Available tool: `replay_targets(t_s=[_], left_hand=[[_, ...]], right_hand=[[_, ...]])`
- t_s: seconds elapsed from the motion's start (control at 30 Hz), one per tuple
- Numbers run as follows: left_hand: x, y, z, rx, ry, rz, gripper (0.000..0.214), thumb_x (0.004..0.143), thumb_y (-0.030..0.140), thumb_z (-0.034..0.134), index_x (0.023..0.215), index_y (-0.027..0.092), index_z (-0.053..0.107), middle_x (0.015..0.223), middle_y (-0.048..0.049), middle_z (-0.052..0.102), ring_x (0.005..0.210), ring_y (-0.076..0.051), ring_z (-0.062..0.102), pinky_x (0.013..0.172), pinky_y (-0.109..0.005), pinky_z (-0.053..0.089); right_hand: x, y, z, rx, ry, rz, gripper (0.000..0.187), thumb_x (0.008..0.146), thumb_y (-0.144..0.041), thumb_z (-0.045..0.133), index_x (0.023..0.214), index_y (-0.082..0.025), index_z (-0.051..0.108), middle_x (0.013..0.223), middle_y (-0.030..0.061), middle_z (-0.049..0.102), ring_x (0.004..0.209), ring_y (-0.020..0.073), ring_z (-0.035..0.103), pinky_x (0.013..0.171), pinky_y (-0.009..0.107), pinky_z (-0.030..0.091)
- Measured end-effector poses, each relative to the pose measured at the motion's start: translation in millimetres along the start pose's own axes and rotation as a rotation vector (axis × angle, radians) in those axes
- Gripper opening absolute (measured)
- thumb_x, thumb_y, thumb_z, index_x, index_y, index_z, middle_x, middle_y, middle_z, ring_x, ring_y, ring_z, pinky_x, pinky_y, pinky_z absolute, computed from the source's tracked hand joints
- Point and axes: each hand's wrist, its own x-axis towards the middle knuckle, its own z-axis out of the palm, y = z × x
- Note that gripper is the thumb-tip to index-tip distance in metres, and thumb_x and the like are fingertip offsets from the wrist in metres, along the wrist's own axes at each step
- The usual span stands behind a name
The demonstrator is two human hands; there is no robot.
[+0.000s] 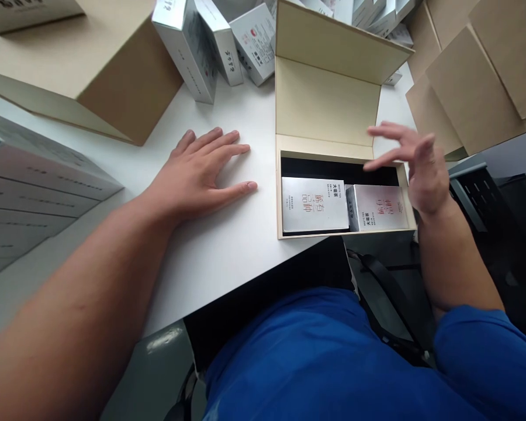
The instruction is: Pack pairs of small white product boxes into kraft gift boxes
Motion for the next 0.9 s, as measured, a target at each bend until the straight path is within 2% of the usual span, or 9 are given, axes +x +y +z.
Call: replay_targets(t_s=[0.1, 0.23, 0.37, 0.5, 0.6, 0.7, 0.8, 0.83, 0.9], left_hand=[[0.0, 0.4, 0.0, 0.004, 0.002, 0.004, 0.082, 0.091, 0.084, 0.049, 0.16, 0.041, 0.048, 0.179, 0.0101, 0.035, 0.172, -0.036, 0.019, 0.143, -0.059, 0.005], [0.4, 0.4, 0.0, 0.008, -0.006, 0.004, 0.089, 0.09, 0.087, 0.049, 0.161, 0.034, 0.048, 0.18, 0.0047, 0.034, 0.172, -0.037, 0.02, 0.143, -0.059, 0.005], [1.6, -1.0, 0.5, 0.036, -0.005, 0.021, 0.09, 0.089, 0.085, 0.054, 0.161, 0.031, 0.051, 0.181, -0.0019, 0.033, 0.171, -0.039, 0.02, 0.142, -0.06, 0.007], [2.1, -2.5, 1.0, 0.047, -0.009, 0.032, 0.094, 0.087, 0.089, 0.054, 0.163, 0.033, 0.049, 0.182, -0.003, 0.032, 0.171, -0.04, 0.021, 0.141, -0.062, 0.007], [2.2, -3.4, 1.8, 0.046, -0.006, 0.036, 0.096, 0.087, 0.09, 0.054, 0.163, 0.033, 0.049, 0.181, -0.003, 0.033, 0.171, -0.04, 0.022, 0.141, -0.062, 0.007], [2.2, -3.5, 2.9, 0.035, 0.001, 0.039, 0.095, 0.087, 0.089, 0.055, 0.163, 0.032, 0.049, 0.181, -0.0037, 0.033, 0.171, -0.04, 0.022, 0.142, -0.061, 0.007], [2.0, -2.7, 3.7, 0.019, 0.006, 0.041, 0.093, 0.087, 0.088, 0.058, 0.162, 0.033, 0.051, 0.181, -0.0025, 0.034, 0.17, -0.04, 0.023, 0.142, -0.061, 0.006], [2.0, -2.4, 3.9, 0.014, 0.011, 0.043, 0.092, 0.087, 0.087, 0.058, 0.161, 0.033, 0.052, 0.181, -0.0019, 0.034, 0.17, -0.04, 0.024, 0.142, -0.061, 0.005], [1.9, -1.8, 4.0, 0.008, 0.02, 0.046, 0.092, 0.087, 0.087, 0.058, 0.161, 0.033, 0.052, 0.181, -0.0016, 0.035, 0.17, -0.039, 0.024, 0.142, -0.06, 0.005]], right_hand=[[13.8, 41.9, -2.9, -0.001, 0.24, 0.202, 0.061, 0.106, -0.074, 0.038, 0.112, -0.027, 0.077, 0.142, 0.0086, 0.072, 0.147, 0.0315, 0.058, 0.131, 0.058, 0.04], [44.4, 110.0, 5.8, 0.157, 0.216, 0.659, 0.048, 0.087, -0.061, 0.079, 0.111, -0.023, 0.063, 0.136, 0.01, 0.07, 0.141, 0.0324, 0.059, 0.13, 0.057, 0.04], [71.3, 133.9, 22.1, 0.315, 0.197, 0.626, 0.056, 0.076, -0.058, 0.086, 0.11, -0.026, 0.055, 0.126, 0.005, 0.072, 0.13, 0.026, 0.068, 0.124, 0.049, 0.05], [89.3, 128.9, 28.2, 0.525, 0.022, 0.473, 0.06, 0.072, -0.07, 0.087, 0.102, -0.025, 0.061, 0.117, 0.0024, 0.076, 0.121, 0.0232, 0.067, 0.119, 0.05, 0.053], [95.0, 124.8, 25.3, 0.435, -0.036, 0.53, 0.057, 0.08, -0.075, 0.08, 0.104, -0.026, 0.064, 0.112, 0.0029, 0.076, 0.118, 0.0233, 0.065, 0.117, 0.052, 0.053], [82.4, 104.6, 16.9, 0.226, 0.228, 0.525, 0.045, 0.087, -0.065, 0.078, 0.099, -0.025, 0.061, 0.108, 0.005, 0.072, 0.116, 0.0241, 0.065, 0.116, 0.051, 0.051], [50.1, 55.2, 5.3, 0.111, 0.415, 0.167, 0.037, 0.097, -0.061, 0.068, 0.096, -0.024, 0.063, 0.102, 0.0057, 0.07, 0.106, 0.0225, 0.067, 0.111, 0.047, 0.051], [37.8, 35.1, 1.6, 0.084, 0.334, 0.059, 0.04, 0.102, -0.063, 0.058, 0.095, -0.025, 0.066, 0.102, 0.0058, 0.07, 0.104, 0.0228, 0.068, 0.108, 0.047, 0.051], [16.5, -2.8, -4.1, -0.053, -0.038, -0.022, 0.053, 0.106, -0.07, 0.047, 0.093, -0.026, 0.074, 0.092, 0.0057, 0.074, 0.093, 0.0247, 0.069, 0.099, 0.049, 0.053]])
